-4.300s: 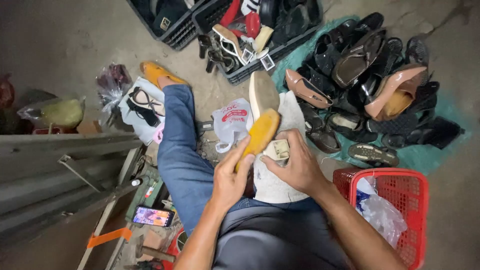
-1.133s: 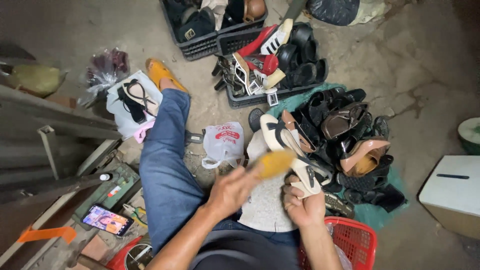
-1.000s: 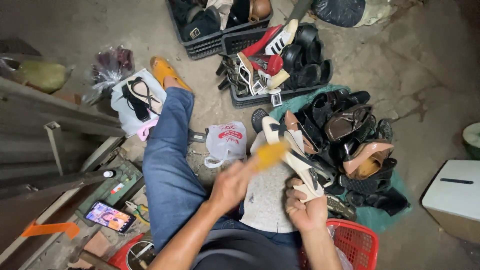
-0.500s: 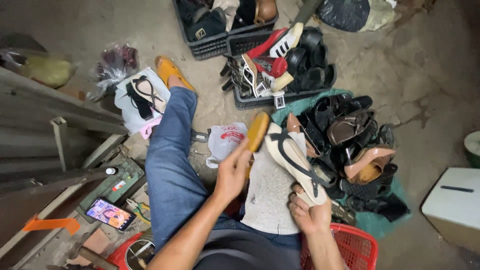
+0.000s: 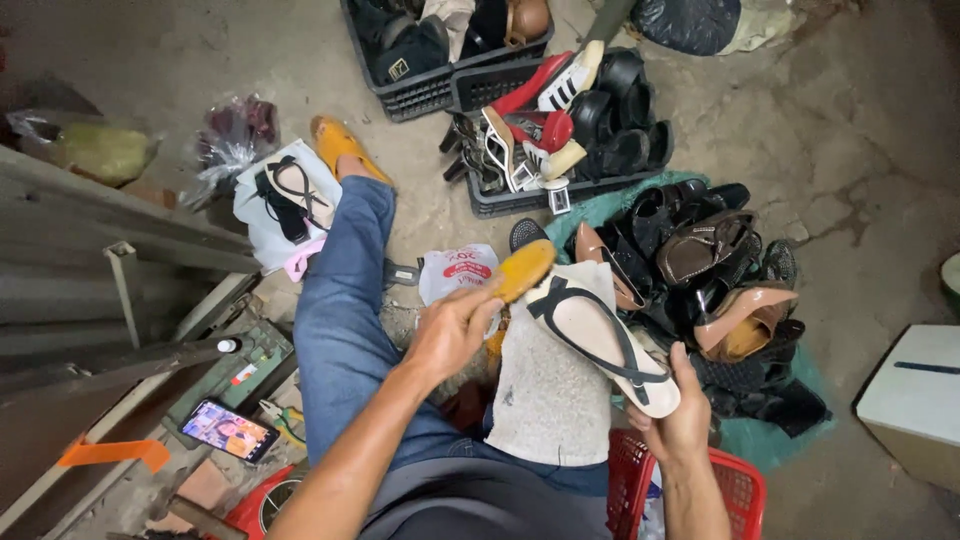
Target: Repairing shoes by brushing them and hand-sewing the soles with a needle and thread.
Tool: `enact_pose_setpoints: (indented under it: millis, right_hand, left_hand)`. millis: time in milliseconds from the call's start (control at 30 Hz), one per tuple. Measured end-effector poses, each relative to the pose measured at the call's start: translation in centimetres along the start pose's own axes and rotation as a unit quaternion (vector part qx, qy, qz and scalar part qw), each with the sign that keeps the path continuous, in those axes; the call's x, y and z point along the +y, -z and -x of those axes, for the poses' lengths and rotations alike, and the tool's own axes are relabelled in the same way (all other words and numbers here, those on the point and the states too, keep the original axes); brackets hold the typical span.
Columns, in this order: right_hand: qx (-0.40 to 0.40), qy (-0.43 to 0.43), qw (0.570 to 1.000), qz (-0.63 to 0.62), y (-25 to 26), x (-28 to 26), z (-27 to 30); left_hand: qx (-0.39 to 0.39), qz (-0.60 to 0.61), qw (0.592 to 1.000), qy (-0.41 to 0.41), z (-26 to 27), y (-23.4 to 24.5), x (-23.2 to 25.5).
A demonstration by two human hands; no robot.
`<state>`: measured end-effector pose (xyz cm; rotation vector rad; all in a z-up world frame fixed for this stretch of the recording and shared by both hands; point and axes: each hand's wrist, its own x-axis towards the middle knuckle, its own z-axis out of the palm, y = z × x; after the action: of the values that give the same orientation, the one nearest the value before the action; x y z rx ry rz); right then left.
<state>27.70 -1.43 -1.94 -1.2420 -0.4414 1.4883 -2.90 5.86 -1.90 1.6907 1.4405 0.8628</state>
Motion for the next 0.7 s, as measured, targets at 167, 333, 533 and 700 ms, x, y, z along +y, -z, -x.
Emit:
enact_pose_setpoints:
  millis: [167,333,533,700]
  right_hand:
    - [-0.003,-0.013,1.0,-0.02,0.4,0.8,0.5]
    - [-0.027,-0.016,0.998,-0.046,-0.8,1.4,1.3]
    - [-0.027,0.095,0.995,0.024,-3.8,4.3,1.9]
    - [0.018,0.214,0.912,0.35,-5.3,6.4,3.2]
  left_hand:
    - [-0.041,0.055,0.998,0.012,0.4,-0.3,-0.2]
    - [-0.048,0.072,0.996,0.006,1.3,1.4,2.4]
    - [-0.075,0.174,0.982,0.021,4.9,1.8,5.9]
    - [-0.182,0.187,0.933,0.249,9.4,1.3,7.6]
